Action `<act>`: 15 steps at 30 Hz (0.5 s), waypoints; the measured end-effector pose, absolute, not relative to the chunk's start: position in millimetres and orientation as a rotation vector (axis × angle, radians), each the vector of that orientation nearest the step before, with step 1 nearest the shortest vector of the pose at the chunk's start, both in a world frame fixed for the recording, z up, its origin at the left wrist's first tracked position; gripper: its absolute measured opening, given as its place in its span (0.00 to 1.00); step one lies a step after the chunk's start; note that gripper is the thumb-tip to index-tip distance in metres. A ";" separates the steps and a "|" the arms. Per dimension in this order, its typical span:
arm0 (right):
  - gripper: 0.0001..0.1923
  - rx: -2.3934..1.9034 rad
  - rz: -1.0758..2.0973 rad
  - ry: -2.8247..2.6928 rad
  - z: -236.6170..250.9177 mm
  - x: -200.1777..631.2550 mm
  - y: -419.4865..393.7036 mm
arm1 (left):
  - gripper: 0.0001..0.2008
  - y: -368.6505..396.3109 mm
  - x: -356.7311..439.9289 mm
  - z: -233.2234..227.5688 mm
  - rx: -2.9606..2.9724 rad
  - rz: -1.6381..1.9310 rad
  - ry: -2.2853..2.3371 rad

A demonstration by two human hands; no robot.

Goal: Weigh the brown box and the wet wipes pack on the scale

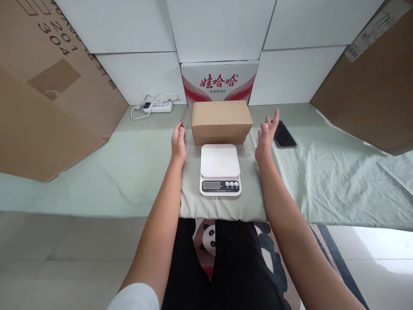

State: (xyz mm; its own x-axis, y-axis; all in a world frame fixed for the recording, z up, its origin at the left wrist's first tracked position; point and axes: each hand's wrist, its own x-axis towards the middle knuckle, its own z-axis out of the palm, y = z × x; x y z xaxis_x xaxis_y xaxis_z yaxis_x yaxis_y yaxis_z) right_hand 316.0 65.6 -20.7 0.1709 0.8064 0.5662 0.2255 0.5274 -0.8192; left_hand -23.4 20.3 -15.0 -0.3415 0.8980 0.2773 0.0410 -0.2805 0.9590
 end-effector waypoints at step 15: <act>0.55 -0.934 0.877 -1.435 -17.7 295.0 58.3 | 0.44 22.6 -13.7 -18.2 1.265 1.579 1.103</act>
State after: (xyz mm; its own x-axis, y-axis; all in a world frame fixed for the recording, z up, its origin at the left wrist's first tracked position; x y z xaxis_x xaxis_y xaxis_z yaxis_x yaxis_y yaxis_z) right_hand 295.0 58.3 -17.7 -0.0287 0.9153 0.4018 0.0599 0.4028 -0.9133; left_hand -13.7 22.6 -18.2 -0.1660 0.9477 0.2725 -0.0706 -0.2871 0.9553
